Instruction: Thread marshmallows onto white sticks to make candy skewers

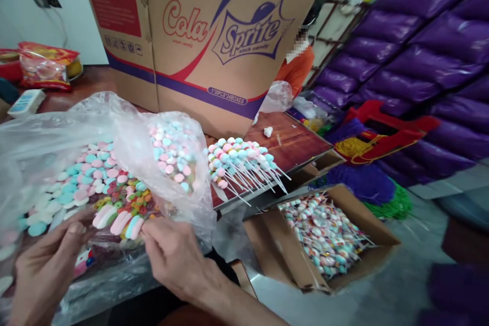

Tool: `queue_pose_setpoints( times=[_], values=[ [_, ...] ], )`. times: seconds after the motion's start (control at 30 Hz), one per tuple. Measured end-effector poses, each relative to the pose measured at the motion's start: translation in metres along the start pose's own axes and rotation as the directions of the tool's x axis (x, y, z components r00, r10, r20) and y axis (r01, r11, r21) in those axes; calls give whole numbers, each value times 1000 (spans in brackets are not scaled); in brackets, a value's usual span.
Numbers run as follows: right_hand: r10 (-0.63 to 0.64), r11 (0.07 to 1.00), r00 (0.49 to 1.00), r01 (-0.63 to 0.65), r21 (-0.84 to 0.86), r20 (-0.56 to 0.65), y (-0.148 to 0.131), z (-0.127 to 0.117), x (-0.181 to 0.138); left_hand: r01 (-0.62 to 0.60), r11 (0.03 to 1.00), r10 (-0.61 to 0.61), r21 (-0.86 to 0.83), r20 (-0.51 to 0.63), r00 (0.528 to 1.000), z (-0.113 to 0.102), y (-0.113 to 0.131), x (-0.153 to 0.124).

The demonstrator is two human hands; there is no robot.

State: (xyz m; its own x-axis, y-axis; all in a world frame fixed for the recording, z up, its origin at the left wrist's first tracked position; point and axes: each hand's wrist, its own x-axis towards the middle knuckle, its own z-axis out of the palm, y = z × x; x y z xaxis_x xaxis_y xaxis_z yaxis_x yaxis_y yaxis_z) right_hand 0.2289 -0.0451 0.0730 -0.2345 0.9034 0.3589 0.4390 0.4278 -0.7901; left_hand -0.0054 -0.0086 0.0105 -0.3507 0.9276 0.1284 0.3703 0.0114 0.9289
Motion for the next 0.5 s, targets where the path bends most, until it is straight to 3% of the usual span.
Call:
queue_pose_setpoints(
  times=[0.1,0.2,0.27,0.37,0.5],
  values=[
    [0,995,976,-23,-102,-217,4,-51,0,125,991,-118,50,-129,985,-10,4,6],
    [-1,900,869,-215,-379,-495,37,-92,13,174,965,-123,197,-248,961,-18,4,13],
    [12,777,842,-347,-525,-539,67,-109,26,151,944,-79,292,-243,967,-25,0,16],
    [173,558,836,-519,-647,-521,101,-120,43,86,925,-14,370,-192,981,-35,-13,17],
    [295,362,828,-559,-746,-477,110,-124,49,82,919,-1,385,-205,979,-42,-34,19]
  ],
)
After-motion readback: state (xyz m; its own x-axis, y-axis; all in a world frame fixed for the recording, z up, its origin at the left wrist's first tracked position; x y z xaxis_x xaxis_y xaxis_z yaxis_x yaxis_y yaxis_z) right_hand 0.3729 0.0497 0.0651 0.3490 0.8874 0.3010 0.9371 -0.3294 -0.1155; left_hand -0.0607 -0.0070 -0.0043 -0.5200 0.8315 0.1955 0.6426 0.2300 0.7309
